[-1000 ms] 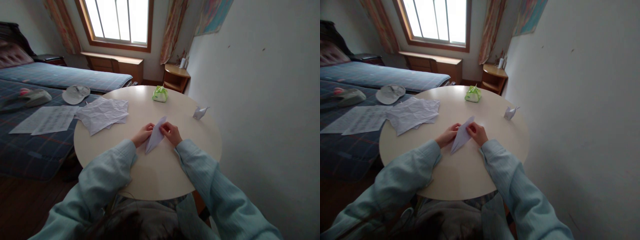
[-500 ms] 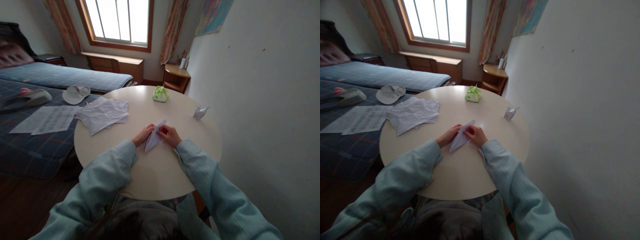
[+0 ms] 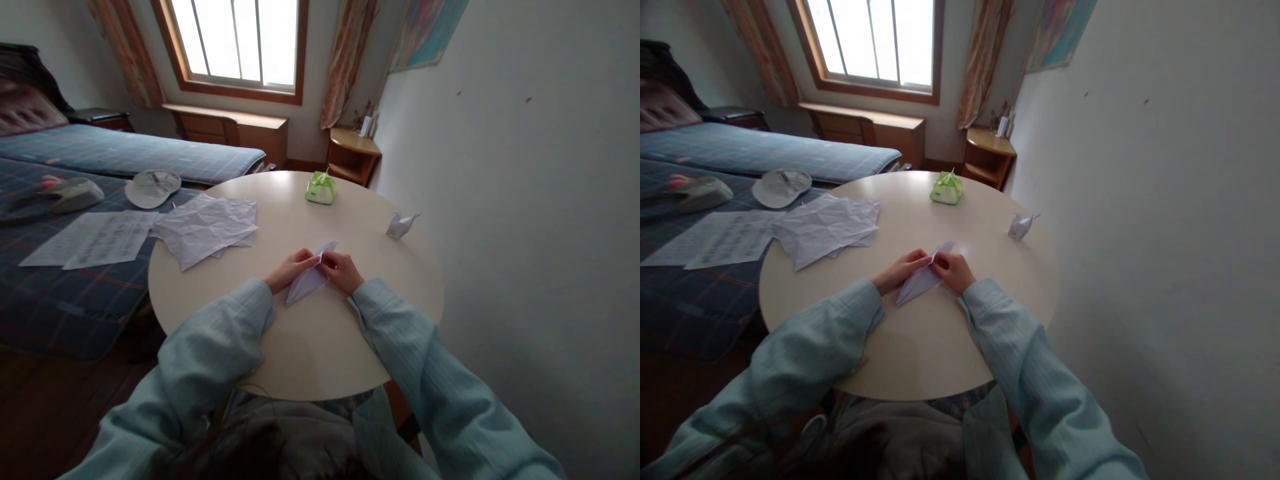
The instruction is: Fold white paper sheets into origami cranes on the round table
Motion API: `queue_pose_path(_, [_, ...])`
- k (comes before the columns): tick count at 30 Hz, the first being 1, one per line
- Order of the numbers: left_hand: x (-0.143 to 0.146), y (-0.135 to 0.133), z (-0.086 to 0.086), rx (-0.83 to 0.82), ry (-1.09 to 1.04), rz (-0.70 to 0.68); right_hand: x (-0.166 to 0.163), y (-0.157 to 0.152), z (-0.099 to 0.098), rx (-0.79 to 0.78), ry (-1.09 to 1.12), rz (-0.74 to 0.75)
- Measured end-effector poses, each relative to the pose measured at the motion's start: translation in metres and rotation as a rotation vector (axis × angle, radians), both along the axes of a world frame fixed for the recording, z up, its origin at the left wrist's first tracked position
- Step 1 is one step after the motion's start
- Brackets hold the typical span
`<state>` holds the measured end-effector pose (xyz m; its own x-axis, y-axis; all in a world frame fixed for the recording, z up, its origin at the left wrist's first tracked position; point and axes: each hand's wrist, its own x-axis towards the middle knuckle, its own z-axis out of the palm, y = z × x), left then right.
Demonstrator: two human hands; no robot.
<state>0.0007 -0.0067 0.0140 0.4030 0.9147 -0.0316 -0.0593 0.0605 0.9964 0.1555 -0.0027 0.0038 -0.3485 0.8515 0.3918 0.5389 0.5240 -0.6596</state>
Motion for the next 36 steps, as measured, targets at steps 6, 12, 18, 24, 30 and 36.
queue_pose_path(6, [0.000, 0.002, -0.005, 0.039, -0.010, 0.058, 0.000, 0.000, -0.001, 0.037, 0.034, -0.001])
queue_pose_path(12, [-0.001, 0.005, -0.008, 0.027, -0.032, 0.173, 0.003, 0.006, -0.001, 0.074, 0.058, -0.138])
queue_pose_path(18, [-0.003, 0.006, -0.008, -0.015, -0.100, 0.259, 0.006, 0.011, -0.007, -0.003, 0.048, -0.358])
queue_pose_path(24, [-0.003, 0.007, -0.009, 0.019, -0.153, 0.274, 0.004, 0.009, -0.007, -0.045, -0.074, -0.212])
queue_pose_path(30, [-0.002, 0.005, -0.010, 0.039, -0.099, 0.227, 0.001, 0.005, -0.001, 0.031, -0.037, -0.132])
queue_pose_path(36, [-0.003, 0.004, -0.009, 0.027, -0.112, 0.201, 0.001, -0.001, 0.004, -0.017, 0.049, -0.029])
